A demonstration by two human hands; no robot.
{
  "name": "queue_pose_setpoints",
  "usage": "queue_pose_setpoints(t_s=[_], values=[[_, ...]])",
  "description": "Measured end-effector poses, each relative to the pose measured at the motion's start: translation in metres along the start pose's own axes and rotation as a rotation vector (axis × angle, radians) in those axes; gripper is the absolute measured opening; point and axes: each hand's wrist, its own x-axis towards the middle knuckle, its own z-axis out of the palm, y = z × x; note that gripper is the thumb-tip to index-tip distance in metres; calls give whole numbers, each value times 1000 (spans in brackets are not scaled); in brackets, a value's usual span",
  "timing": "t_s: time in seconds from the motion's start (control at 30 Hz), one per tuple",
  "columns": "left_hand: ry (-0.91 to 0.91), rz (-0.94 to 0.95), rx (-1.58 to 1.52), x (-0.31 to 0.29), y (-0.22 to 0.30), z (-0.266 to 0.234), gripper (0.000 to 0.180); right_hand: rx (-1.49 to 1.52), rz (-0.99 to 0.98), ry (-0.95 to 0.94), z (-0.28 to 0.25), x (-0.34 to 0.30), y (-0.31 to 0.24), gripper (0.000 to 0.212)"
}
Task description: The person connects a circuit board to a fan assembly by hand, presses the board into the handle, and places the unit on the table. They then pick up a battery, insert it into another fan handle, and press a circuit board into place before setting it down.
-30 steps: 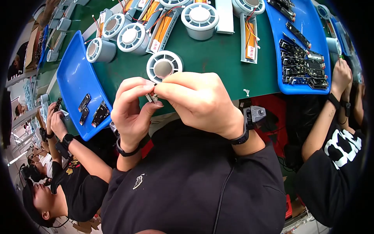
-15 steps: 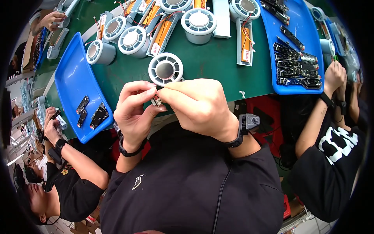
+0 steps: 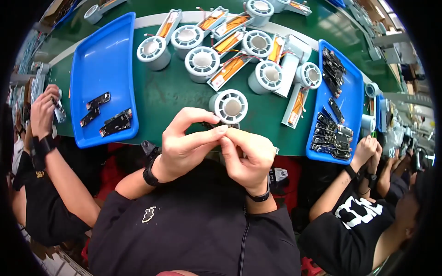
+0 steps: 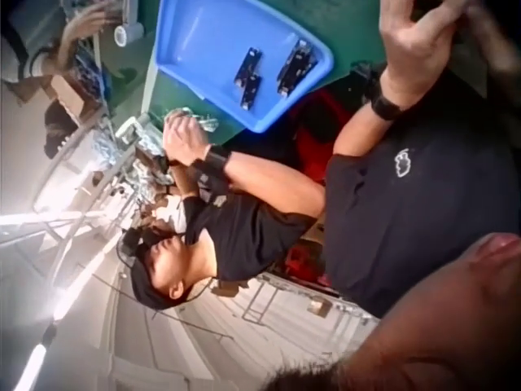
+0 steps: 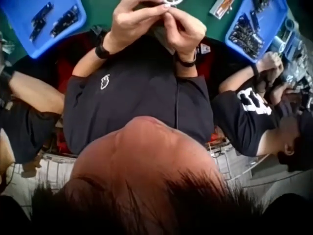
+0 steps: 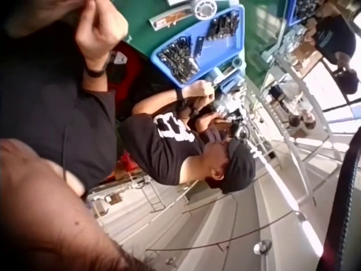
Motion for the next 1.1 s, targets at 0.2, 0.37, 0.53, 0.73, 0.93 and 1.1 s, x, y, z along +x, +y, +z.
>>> queue_pose_setpoints(t_s=[0.2, 0.37, 0.53, 0.73, 0.93, 1.1], values=[[21, -108, -13, 5, -2, -8, 43, 23, 173, 63, -3, 6, -9, 23], [7, -168, 39, 12, -8, -16, 45, -353, -13, -355, -21, 12, -18, 25], [-6, -145, 78, 17, -12, -18, 45, -501, 46, -375, -11, 19, -19, 27], [-28, -189, 85, 11, -10, -21, 43, -216, 39, -291, -30, 18, 5, 26], [-60, -200, 102, 16, -11, -20, 44, -364, -15, -457, -28, 22, -4, 24], [-67, -205, 105, 15, -11, -22, 43, -384, -118, -460, -33, 32, 2, 23]])
